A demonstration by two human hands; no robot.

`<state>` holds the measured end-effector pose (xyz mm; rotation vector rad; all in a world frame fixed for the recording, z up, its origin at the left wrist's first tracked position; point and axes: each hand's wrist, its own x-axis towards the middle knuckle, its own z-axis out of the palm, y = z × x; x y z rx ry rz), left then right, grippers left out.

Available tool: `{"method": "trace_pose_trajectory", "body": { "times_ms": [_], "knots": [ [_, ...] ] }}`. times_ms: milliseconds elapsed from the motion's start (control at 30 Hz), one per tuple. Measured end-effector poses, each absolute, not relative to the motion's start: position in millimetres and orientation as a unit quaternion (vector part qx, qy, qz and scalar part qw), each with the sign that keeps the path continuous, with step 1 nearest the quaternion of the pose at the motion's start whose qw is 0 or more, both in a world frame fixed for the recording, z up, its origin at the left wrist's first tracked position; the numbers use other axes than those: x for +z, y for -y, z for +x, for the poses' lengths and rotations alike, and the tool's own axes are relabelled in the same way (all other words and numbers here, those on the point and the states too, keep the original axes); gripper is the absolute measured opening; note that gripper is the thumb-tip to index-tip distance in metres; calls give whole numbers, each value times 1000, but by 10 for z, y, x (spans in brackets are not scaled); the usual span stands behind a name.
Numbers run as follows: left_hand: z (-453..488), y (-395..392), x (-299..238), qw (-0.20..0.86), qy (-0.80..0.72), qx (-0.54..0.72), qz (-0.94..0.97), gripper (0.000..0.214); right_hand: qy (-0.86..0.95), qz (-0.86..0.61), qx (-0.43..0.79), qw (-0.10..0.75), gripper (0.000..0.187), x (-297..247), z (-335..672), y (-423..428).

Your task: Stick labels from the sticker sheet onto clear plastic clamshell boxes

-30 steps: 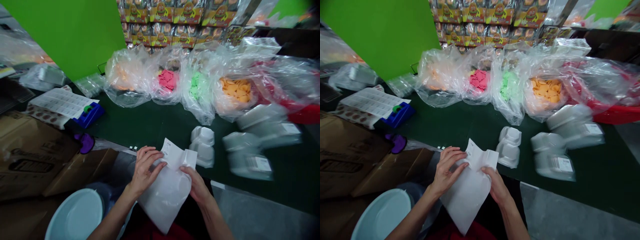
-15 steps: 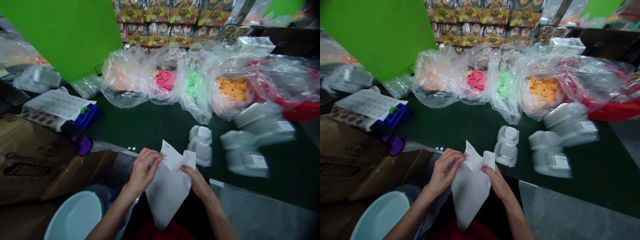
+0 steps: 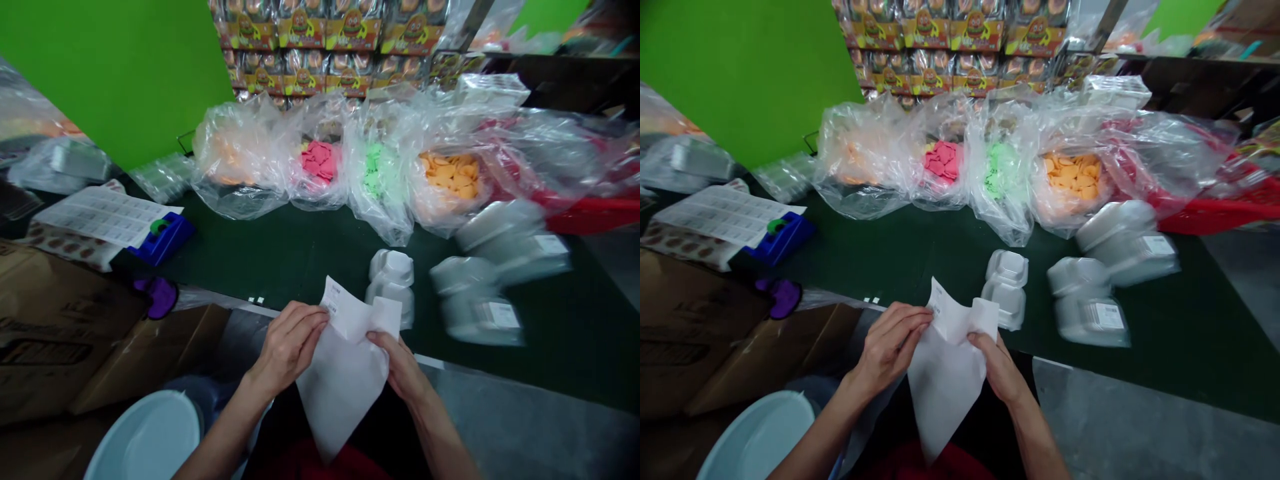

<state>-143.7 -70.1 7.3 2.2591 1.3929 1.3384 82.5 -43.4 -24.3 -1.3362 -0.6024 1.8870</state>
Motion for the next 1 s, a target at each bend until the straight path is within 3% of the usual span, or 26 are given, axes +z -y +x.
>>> {"method": "trace_pose_trajectory", "body": {
  "times_ms": [100,333,567,1000],
  "knots": [
    [-1404,707,117,120,-474,457,743,22,219,-522,733,377,46,-217,830,453],
    [-1309,731,126,94,-498,461,728,15,215,-521,735,377,53,-213,854,484],
    [-1262,759,191,161,-522,453,704,8,194,-524,740,374,45,-154,889,522],
    [-1304,711,298,16,-464,341,817,18,256,-526,728,359,48,-374,1119,557]
  ]
}}
